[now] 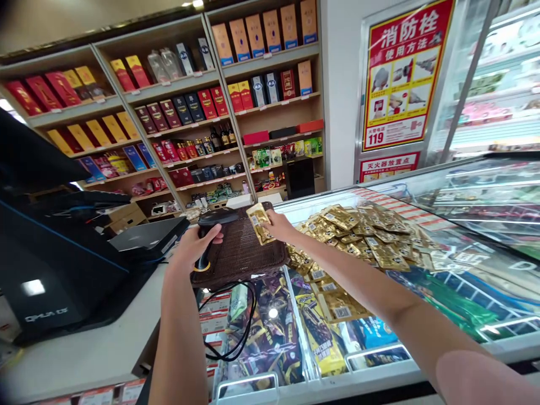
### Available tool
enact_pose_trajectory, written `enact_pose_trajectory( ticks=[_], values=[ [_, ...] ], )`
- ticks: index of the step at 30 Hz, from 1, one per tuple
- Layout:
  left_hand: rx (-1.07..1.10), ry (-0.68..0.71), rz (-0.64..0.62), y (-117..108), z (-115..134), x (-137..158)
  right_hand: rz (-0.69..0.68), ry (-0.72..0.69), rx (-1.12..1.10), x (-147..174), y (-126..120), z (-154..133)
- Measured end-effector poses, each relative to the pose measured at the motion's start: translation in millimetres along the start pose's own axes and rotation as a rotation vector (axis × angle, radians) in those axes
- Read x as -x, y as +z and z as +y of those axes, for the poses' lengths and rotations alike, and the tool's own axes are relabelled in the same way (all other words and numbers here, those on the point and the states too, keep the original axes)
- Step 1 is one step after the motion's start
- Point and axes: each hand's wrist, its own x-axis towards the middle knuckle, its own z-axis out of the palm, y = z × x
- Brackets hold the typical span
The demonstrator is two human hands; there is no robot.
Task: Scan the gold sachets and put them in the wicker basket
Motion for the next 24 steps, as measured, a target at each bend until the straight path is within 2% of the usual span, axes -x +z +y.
enact_pose_trajectory(
  ticks=[3, 6, 11, 15, 19, 24],
  values=[
    [0.029, 0.075, -0.121, 9.9, 15.2, 7.7, -0.017, 0.198, -0.254, 36.5, -25.3, 13.5],
    [0.021, 0.139, -0.227, 18.0, 29.5, 16.5, -0.025, 0.314, -0.255, 56.6, -43.4, 25.1],
    [-0.108, 0.161, -0.259, 28.4, 37.0, 18.9, -0.002, 0.291, -0.309, 59.5, -65.3, 28.0],
    [-0.119, 0.145, -0.250, 34.9, 33.7, 12.8, -0.020, 0.313, -0.336, 59.8, -78.5, 23.7],
    [-0.124, 0.108, -0.267, 38.6, 32.5, 10.5, -0.025, 0.338, -0.336, 63.2, -86.6, 18.6],
    [-0.138, 0.126, -0.276, 40.5, 36.2, 13.3, -0.035, 0.371, -0.389, 65.2, -90.6, 15.6]
  ],
)
